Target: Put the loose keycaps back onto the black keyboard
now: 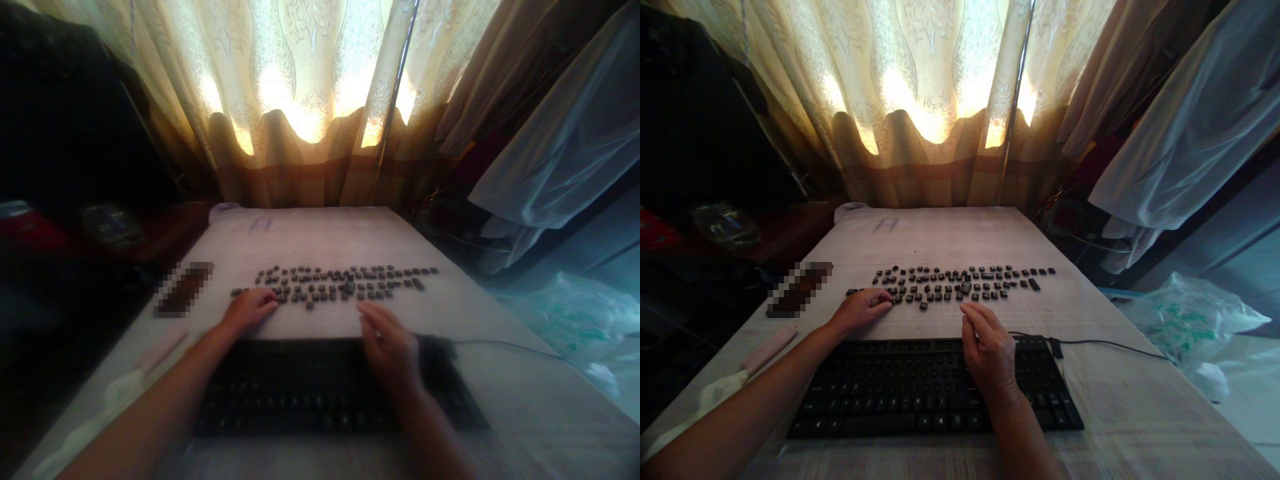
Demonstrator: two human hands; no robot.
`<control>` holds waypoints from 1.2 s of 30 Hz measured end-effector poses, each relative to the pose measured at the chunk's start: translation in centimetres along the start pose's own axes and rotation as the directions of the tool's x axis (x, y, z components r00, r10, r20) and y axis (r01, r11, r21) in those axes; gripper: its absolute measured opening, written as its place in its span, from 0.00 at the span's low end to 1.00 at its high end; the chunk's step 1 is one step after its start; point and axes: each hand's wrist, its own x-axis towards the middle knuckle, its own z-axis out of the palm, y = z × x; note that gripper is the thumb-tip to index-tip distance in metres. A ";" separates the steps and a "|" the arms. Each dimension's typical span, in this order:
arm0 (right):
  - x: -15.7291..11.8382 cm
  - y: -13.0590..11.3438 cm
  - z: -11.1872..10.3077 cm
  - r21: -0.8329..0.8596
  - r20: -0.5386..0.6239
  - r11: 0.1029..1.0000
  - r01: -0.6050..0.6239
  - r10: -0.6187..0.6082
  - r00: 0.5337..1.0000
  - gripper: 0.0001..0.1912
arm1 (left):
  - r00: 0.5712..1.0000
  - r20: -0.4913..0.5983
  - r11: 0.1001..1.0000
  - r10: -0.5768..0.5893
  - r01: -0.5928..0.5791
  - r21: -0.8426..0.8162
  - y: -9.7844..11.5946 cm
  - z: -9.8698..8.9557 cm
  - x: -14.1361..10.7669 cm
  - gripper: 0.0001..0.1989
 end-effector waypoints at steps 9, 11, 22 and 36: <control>-0.1 0.2 0.0 -0.006 0.025 1.000 -0.002 0.002 1.000 0.13 | 1.000 -0.005 1.000 -0.004 0.004 -0.022 0.2 0.2 0.2 0.15; -0.1 0.3 0.0 -0.013 0.034 1.000 0.001 0.000 0.999 0.12 | 1.000 -0.010 0.999 -0.014 0.014 -0.034 0.3 0.2 0.0 0.15; -0.3 0.0 -0.1 0.026 0.090 1.000 -0.007 0.005 0.996 0.13 | 0.988 -0.117 0.979 -0.100 0.077 -0.189 0.2 -1.6 -3.2 0.19; -0.8 -0.5 0.4 0.040 0.171 0.999 -0.017 0.010 0.985 0.13 | 0.977 -0.209 0.937 -0.034 -0.042 -0.348 2.8 -0.6 -14.5 0.17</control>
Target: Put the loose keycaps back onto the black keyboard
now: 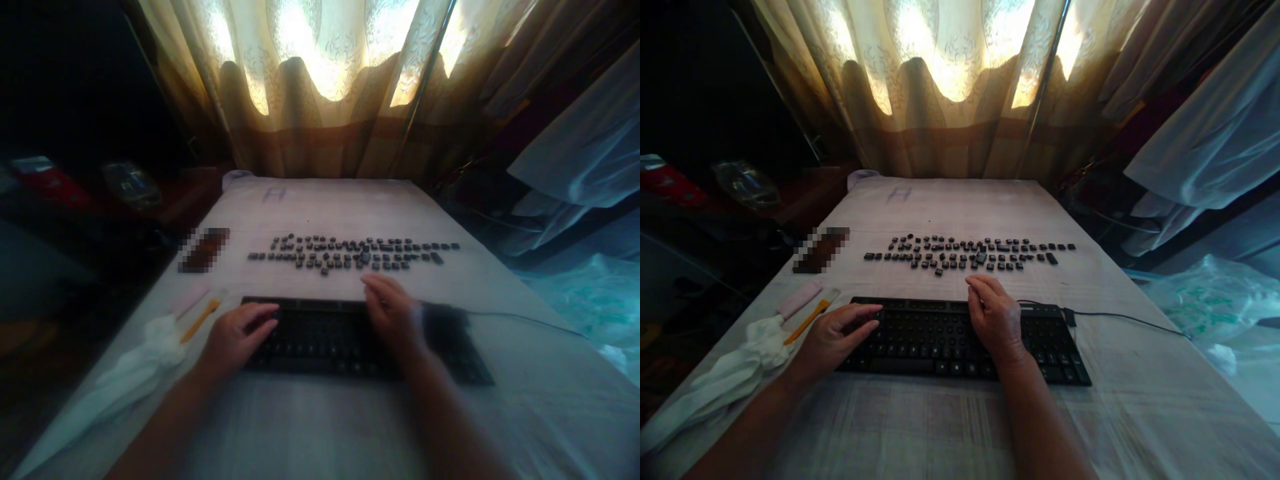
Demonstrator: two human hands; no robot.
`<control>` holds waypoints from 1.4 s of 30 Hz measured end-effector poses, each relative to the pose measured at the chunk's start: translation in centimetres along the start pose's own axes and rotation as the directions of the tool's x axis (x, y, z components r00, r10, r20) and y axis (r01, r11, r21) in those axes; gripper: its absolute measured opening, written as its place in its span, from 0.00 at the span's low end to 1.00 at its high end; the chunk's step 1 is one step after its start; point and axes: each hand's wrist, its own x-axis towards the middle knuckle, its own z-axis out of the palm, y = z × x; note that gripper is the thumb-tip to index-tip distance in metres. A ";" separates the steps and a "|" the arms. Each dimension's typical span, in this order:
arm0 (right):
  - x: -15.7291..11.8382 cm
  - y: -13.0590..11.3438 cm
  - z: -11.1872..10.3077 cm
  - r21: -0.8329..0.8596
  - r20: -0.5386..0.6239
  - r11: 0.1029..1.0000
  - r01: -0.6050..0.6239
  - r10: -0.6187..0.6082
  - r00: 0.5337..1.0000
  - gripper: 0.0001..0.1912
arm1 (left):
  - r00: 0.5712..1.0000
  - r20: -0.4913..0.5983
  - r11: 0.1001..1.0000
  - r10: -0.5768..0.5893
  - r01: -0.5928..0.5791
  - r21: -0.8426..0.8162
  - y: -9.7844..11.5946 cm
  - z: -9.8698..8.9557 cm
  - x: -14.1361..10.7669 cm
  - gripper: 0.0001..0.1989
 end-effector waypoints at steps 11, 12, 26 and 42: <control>-0.3 0.1 0.1 0.000 0.077 1.000 -0.026 0.026 0.997 0.13 | 0.990 0.074 0.968 0.122 -0.135 0.209 -0.8 1.3 -1.0 0.08; -0.3 0.1 0.1 -0.004 0.082 1.000 -0.024 0.024 0.996 0.13 | 0.989 0.079 0.967 0.122 -0.136 0.215 -0.8 1.3 -1.0 0.08; -1.0 -4.8 0.7 0.123 0.343 0.982 0.144 -0.178 0.922 0.14 | 0.985 0.094 0.955 0.145 -0.165 0.247 -1.1 1.6 -1.0 0.09; -2.7 -7.4 2.8 0.155 0.509 0.960 0.234 -0.280 0.814 0.14 | 0.948 0.029 0.912 0.316 -0.312 0.266 -1.1 1.7 -1.4 0.09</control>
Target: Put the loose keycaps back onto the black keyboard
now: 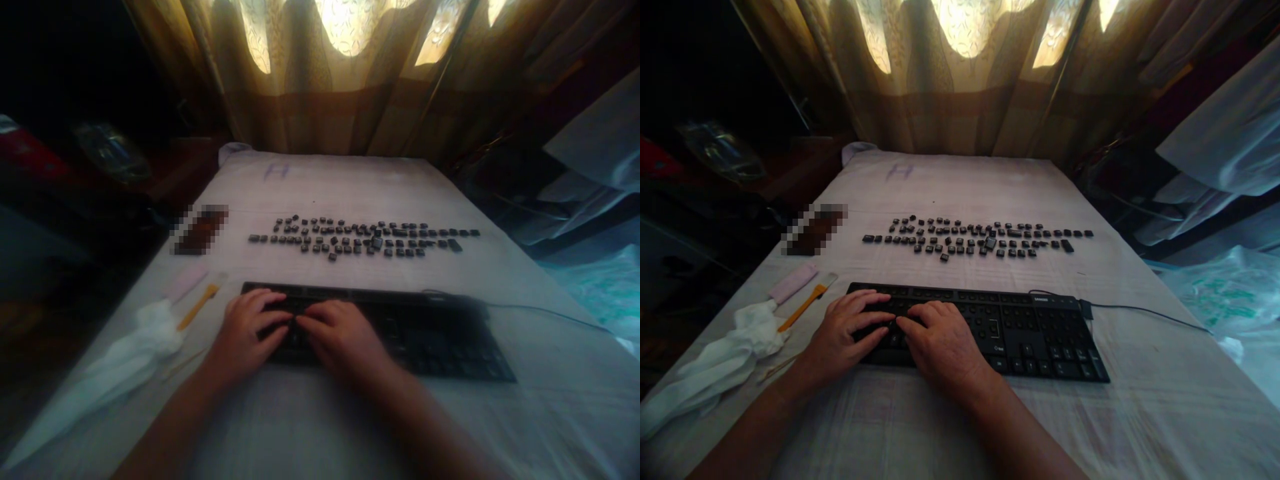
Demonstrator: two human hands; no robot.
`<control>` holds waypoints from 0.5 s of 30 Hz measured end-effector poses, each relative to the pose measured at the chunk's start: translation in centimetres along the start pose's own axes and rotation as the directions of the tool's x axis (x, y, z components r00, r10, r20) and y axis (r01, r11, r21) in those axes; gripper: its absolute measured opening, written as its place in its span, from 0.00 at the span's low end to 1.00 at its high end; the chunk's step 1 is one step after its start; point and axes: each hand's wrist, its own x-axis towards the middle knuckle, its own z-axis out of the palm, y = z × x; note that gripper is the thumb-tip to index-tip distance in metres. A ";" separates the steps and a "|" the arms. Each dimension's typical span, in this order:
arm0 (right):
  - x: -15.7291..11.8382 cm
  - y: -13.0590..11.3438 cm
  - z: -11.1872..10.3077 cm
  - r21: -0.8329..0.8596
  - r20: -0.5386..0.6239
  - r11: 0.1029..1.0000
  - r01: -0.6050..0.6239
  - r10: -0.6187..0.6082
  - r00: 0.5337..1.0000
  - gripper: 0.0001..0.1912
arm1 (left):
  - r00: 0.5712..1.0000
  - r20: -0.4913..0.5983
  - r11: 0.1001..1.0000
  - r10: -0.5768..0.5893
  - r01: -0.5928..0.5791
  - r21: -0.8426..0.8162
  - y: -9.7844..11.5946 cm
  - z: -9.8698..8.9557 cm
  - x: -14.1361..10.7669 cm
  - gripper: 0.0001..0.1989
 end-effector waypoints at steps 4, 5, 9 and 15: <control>0.0 -0.2 0.2 -0.016 0.007 1.000 0.002 -0.002 1.000 0.13 | 1.000 0.020 1.000 -0.010 0.010 0.001 0.2 -0.1 -0.1 0.10; 0.0 -0.2 0.2 -0.015 0.007 1.000 0.005 -0.005 1.000 0.14 | 1.000 0.024 1.000 -0.015 0.015 0.000 0.2 -0.1 -0.1 0.10; -0.1 -0.1 0.3 -0.025 0.017 1.000 0.003 -0.003 1.000 0.15 | 0.999 0.023 0.999 -0.040 0.040 -0.004 0.3 0.0 -0.1 0.10; 0.0 -0.4 0.5 -0.036 0.008 0.999 0.004 -0.004 1.000 0.14 | 0.999 0.017 0.999 -0.037 0.037 -0.002 0.2 0.2 -0.2 0.11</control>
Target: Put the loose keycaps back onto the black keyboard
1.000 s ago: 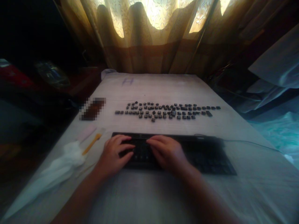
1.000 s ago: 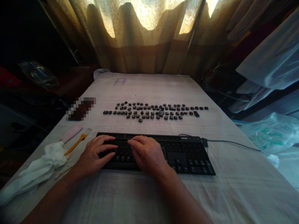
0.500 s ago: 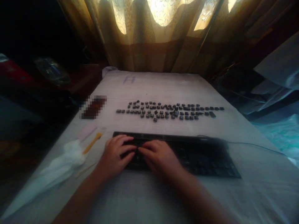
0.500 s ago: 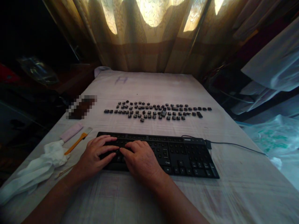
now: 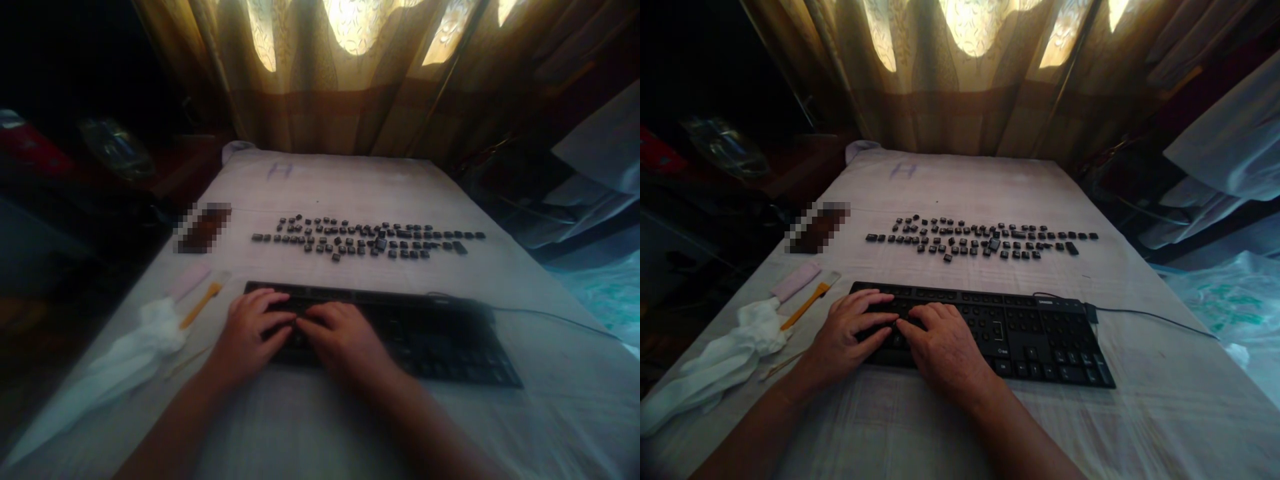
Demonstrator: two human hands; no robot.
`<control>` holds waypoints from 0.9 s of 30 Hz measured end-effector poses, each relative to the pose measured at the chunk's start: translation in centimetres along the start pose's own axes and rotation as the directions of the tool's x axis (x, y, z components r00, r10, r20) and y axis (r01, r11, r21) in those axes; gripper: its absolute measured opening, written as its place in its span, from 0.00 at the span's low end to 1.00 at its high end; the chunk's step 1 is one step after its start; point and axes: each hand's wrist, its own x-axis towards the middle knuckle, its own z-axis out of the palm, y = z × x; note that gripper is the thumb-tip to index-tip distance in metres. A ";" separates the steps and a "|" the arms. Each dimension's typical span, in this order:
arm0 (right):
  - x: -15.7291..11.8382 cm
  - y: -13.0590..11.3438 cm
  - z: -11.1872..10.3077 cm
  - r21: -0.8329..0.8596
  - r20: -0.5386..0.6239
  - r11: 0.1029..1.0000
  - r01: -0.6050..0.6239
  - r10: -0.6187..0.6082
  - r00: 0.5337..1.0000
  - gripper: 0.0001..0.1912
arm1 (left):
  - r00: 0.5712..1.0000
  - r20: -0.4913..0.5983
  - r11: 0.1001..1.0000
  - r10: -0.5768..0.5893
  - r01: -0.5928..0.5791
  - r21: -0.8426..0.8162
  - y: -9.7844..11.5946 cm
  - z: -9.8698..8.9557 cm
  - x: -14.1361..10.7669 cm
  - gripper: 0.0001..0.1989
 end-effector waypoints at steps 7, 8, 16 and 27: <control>0.3 0.0 0.0 0.050 -0.022 0.998 0.040 -0.039 0.999 0.12 | 0.999 -0.028 1.000 0.026 -0.026 0.005 0.1 0.0 0.0 0.11; 0.3 0.0 0.0 0.063 -0.018 0.997 0.046 -0.045 0.999 0.12 | 0.999 -0.025 1.000 0.026 -0.026 0.004 0.1 0.0 0.0 0.11; 0.4 0.0 0.3 0.107 -0.014 0.993 0.046 -0.045 0.999 0.10 | 1.000 -0.005 1.000 0.025 -0.025 0.001 0.1 0.0 -0.1 0.10; 0.3 -0.1 0.2 0.053 -0.040 0.998 0.043 -0.041 0.998 0.12 | 0.998 -0.019 0.997 -0.057 0.056 -0.050 0.7 -0.4 0.2 0.05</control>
